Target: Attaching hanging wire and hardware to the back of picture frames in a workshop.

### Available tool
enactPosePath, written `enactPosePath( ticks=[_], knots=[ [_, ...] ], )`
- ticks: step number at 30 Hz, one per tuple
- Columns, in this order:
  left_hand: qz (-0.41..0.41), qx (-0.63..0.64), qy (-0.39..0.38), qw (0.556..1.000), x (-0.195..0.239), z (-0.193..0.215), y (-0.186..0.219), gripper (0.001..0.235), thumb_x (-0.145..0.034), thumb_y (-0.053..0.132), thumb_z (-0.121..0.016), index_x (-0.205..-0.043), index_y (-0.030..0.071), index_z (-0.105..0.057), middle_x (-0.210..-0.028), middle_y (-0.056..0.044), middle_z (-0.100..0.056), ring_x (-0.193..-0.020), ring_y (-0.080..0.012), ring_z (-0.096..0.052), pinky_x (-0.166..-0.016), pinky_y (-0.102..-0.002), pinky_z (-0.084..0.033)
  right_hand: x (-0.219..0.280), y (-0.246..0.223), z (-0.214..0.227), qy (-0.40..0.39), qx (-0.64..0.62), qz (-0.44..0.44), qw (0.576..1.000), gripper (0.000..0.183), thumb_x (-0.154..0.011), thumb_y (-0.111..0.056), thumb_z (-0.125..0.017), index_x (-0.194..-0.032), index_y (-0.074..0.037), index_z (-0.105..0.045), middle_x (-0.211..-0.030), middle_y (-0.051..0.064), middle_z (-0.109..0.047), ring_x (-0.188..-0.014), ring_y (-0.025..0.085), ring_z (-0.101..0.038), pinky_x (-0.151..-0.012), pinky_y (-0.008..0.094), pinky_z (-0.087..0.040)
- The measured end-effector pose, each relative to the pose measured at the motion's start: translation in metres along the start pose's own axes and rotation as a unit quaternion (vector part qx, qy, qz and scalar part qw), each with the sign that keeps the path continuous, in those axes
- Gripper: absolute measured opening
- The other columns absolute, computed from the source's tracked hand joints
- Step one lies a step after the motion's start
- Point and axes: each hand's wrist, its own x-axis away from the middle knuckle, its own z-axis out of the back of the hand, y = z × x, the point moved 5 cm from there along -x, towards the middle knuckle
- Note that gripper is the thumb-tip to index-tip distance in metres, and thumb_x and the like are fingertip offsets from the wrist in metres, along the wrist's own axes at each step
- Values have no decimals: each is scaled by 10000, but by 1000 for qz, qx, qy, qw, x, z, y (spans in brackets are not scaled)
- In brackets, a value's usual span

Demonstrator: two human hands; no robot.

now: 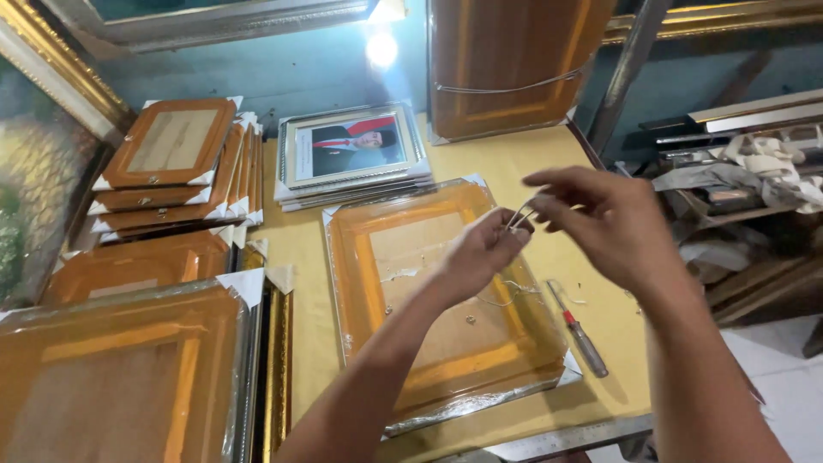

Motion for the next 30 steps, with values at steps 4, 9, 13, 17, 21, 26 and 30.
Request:
enactPosePath(
  ticks=[4, 9, 13, 17, 21, 26, 30],
  knots=[
    [58, -16, 13, 998, -14, 15, -4, 239, -899, 358, -425, -833, 138, -494, -712, 35, -438, -509, -51, -273, -448, -180, -258, 22, 58, 68, 176, -55, -89, 979, 244, -807, 9, -607, -1045, -47, -600, -882, 106, -628, -740, 172, -609, -670, 245, -535],
    [119, 151, 102, 976, -41, 37, -35, 318, -866, 355, -504, -704, 95, -418, -543, 62, -155, -443, -41, -149, -393, -182, -137, 79, 225, 122, 299, -17, -129, 945, 88, -902, -58, -625, -972, -6, -623, -733, 80, -600, -605, 102, -537, -577, 191, -443],
    [170, -42, 90, 980, -94, 17, -59, 270, -866, 331, -487, -699, 120, -476, -590, 42, -222, -520, -64, -219, -453, -193, -208, 133, 292, 124, 323, -17, -279, 904, 67, -848, -90, -635, -899, -58, -665, -697, 66, -614, -629, 150, -610, -581, 236, -498],
    [46, -377, 24, 925, -197, -3, -109, 233, -802, 396, -566, -778, 177, -640, -690, -21, -529, -674, -194, -464, -629, -319, -372, 172, 337, 127, 321, 70, -379, 865, 135, -777, -196, -667, -905, -165, -694, -734, 79, -659, -670, 200, -581, -675, 300, -453],
    [-83, -581, 7, 810, -262, -54, -142, 112, -820, 368, -575, -831, 277, -640, -774, 39, -557, -873, -198, -530, -810, -391, -420, 193, 345, 119, 292, 138, -363, 874, 175, -764, -152, -672, -934, -186, -696, -838, 85, -693, -817, 263, -651, -761, 364, -515],
    [-73, -646, -48, 758, -294, -92, -194, 211, -873, 370, -480, -1031, 287, -594, -993, 25, -553, -1092, -207, -439, -979, -448, -258, 203, 345, 113, 270, 210, -341, 876, 193, -776, -171, -640, -955, -225, -689, -881, 27, -671, -888, 217, -609, -775, 324, -512],
    [43, -627, -21, 778, -268, -92, -199, 503, -892, 430, -382, -1324, 173, -395, -1375, -121, -342, -1314, -377, -172, -1064, -510, -139, 198, 337, 109, 287, 279, -289, 870, 191, -799, -204, -622, -984, -178, -661, -1009, 21, -628, -950, 250, -550, -792, 350, -505]
  ],
)
